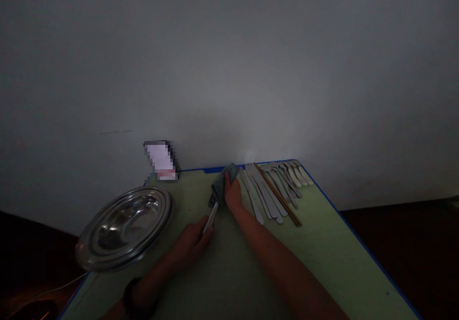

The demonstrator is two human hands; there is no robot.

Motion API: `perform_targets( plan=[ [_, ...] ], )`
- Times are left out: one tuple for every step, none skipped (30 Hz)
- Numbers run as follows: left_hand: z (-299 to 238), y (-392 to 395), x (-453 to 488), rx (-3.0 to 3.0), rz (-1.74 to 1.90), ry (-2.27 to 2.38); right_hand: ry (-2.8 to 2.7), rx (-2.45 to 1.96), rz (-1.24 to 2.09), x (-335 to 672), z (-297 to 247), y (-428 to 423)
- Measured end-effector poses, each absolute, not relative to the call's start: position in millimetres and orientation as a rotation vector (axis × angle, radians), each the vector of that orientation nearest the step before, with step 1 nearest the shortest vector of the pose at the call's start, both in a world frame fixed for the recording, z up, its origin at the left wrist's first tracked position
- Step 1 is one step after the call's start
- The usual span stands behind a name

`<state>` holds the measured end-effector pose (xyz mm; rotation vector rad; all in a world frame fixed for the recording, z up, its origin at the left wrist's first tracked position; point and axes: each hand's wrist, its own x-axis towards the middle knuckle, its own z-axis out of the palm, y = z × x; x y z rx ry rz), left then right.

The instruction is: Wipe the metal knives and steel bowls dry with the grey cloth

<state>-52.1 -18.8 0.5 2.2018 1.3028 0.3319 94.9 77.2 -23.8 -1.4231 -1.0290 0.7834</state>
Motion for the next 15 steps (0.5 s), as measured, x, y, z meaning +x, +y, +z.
perform_targets(
  plan=[
    [0, -19, -52, 2.184, 0.352, 1.294, -1.033, -1.426, 0.786, 94, -23, 72],
    [0, -19, -51, 2.168, 0.372, 1.292, -1.037, -1.425, 0.790, 92, -22, 66],
    [0, -19, -50, 2.161, 0.378, 1.300, -1.040, -1.421, 0.793, 92, -21, 62],
    [0, -19, -49, 2.170, 0.360, 1.322, -1.040, -1.420, 0.795, 91, -21, 58],
    [0, -19, -48, 2.198, 0.322, 1.348, -1.037, -1.421, 0.798, 91, -22, 57],
    [0, -20, -47, 2.236, 0.275, 1.372, -1.029, -1.426, 0.801, 92, -22, 57],
    [1, -20, -46, 2.273, 0.232, 1.385, -1.016, -1.434, 0.803, 93, -23, 60],
    [1, -21, -46, 2.309, 0.201, 1.382, -0.997, -1.444, 0.803, 95, -25, 65],
    [2, -22, -46, 2.338, 0.186, 1.364, -0.974, -1.455, 0.802, 98, -26, 71],
    [2, -22, -47, 2.361, 0.185, 1.335, -0.950, -1.461, 0.799, 100, -27, 78],
    [1, -22, -48, 2.376, 0.189, 1.304, -0.927, -1.463, 0.796, 103, -28, 85],
    [1, -22, -50, 2.386, 0.193, 1.279, -0.909, -1.458, 0.790, 106, -29, 93],
    [1, -22, -52, 2.393, 0.197, 1.257, -0.897, -1.447, 0.785, 109, -30, 99],
    [0, -22, -53, 2.397, 0.201, 1.236, -0.893, -1.427, 0.781, 112, -30, 105],
    [0, -21, -55, 2.397, 0.209, 1.217, -0.896, -1.401, 0.778, 115, -31, 110]
  ],
)
